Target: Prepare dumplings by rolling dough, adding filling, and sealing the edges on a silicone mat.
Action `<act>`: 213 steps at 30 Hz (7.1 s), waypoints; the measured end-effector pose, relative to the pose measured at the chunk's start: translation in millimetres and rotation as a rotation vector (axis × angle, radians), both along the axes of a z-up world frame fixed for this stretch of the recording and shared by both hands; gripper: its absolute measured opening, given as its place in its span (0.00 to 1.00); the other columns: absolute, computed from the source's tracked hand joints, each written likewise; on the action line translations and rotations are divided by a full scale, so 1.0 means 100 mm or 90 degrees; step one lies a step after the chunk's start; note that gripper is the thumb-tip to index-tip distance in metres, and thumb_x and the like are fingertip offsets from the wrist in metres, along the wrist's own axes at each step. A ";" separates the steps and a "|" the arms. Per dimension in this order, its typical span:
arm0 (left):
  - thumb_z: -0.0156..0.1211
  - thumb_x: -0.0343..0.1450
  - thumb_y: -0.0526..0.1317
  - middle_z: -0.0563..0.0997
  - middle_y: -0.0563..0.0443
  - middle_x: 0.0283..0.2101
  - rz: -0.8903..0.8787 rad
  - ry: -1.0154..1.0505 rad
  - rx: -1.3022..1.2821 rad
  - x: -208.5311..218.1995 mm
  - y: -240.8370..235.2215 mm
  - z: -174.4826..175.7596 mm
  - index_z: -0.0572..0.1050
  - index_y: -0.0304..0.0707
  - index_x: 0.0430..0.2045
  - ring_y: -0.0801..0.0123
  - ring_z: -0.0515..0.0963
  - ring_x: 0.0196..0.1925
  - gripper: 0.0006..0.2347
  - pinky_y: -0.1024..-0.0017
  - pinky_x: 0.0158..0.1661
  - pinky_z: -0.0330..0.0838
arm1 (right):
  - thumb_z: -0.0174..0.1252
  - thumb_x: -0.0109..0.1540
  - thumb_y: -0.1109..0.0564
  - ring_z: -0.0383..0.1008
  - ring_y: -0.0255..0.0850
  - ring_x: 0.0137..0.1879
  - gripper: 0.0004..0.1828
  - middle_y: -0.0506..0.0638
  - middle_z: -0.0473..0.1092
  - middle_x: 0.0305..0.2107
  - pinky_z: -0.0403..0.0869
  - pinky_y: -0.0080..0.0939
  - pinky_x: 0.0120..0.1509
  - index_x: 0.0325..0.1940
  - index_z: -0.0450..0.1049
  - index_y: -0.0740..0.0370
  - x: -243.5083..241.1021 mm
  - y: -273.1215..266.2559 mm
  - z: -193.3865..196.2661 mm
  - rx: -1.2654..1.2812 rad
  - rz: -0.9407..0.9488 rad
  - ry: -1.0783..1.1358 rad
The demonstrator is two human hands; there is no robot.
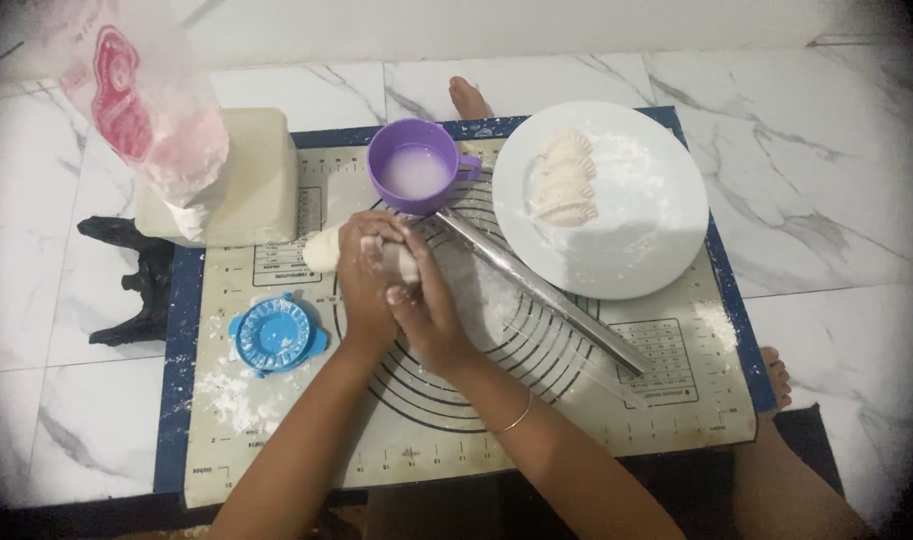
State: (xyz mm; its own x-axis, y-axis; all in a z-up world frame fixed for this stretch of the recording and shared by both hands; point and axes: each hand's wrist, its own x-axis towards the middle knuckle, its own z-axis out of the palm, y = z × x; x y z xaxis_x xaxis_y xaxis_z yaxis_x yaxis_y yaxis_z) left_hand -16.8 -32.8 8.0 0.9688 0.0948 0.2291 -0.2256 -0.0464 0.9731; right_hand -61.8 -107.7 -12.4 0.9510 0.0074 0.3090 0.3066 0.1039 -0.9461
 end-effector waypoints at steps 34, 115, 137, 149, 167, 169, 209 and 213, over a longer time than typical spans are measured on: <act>0.22 0.77 0.65 0.78 0.48 0.37 -0.078 -0.176 0.027 0.09 0.14 -0.39 0.70 0.41 0.41 0.62 0.80 0.44 0.30 0.64 0.54 0.68 | 0.56 0.64 0.48 0.72 0.46 0.16 0.24 0.59 0.64 0.11 0.75 0.43 0.19 0.19 0.66 0.66 0.30 -0.43 -0.37 0.322 -0.077 0.199; 0.46 0.79 0.49 0.73 0.43 0.15 -0.505 0.174 -0.666 0.29 0.27 -0.87 0.70 0.33 0.17 0.61 0.78 0.17 0.22 0.69 0.15 0.74 | 0.19 0.73 0.36 0.65 0.37 0.45 0.29 0.48 0.60 0.40 0.70 0.36 0.52 0.48 0.61 0.57 0.06 -0.17 -0.07 0.037 -0.219 0.031; 0.54 0.75 0.49 0.83 0.34 0.44 -0.200 0.375 -0.560 0.15 0.14 -0.28 0.67 0.35 0.53 0.58 0.86 0.39 0.18 0.63 0.41 0.84 | 0.27 0.70 0.28 0.69 0.36 0.43 0.29 0.45 0.68 0.36 0.70 0.36 0.43 0.47 0.62 0.50 0.21 -0.32 -0.06 0.295 -0.258 0.294; 0.49 0.74 0.63 0.79 0.47 0.30 -0.165 0.429 -0.579 0.18 0.16 -0.42 0.73 0.44 0.28 0.59 0.83 0.37 0.22 0.64 0.41 0.84 | 0.29 0.70 0.27 0.69 0.36 0.45 0.29 0.45 0.70 0.39 0.70 0.37 0.46 0.48 0.63 0.48 0.20 -0.32 -0.13 0.321 -0.248 0.305; 0.49 0.75 0.52 0.71 0.42 0.14 -0.122 0.401 -0.449 0.13 0.17 -0.19 0.69 0.41 0.18 0.62 0.73 0.18 0.18 0.71 0.19 0.64 | 0.27 0.70 0.26 0.66 0.38 0.45 0.30 0.46 0.67 0.38 0.68 0.39 0.48 0.46 0.62 0.49 0.18 -0.31 -0.08 0.309 -0.201 0.322; 0.50 0.75 0.52 0.72 0.43 0.14 -0.119 0.401 -0.442 0.13 0.16 -0.21 0.69 0.41 0.18 0.62 0.73 0.18 0.18 0.72 0.19 0.65 | 0.27 0.69 0.26 0.65 0.37 0.45 0.30 0.45 0.67 0.38 0.68 0.39 0.48 0.46 0.62 0.49 0.18 -0.31 -0.07 0.309 -0.198 0.325; 0.20 0.79 0.57 0.69 0.41 0.40 -0.026 -0.182 0.098 0.06 0.13 -0.29 0.67 0.34 0.43 0.54 0.72 0.43 0.27 0.60 0.53 0.62 | 0.52 0.61 0.50 0.68 0.45 0.21 0.18 0.50 0.59 0.11 0.68 0.43 0.21 0.17 0.62 0.54 0.15 -0.38 0.01 0.468 -0.015 0.424; 0.17 0.78 0.60 0.71 0.43 0.39 -0.029 -0.140 0.095 0.06 0.13 -0.24 0.68 0.36 0.41 0.57 0.73 0.43 0.29 0.63 0.52 0.64 | 0.51 0.61 0.53 0.66 0.43 0.19 0.17 0.48 0.59 0.10 0.66 0.41 0.19 0.17 0.63 0.53 0.14 -0.38 0.09 0.475 -0.007 0.404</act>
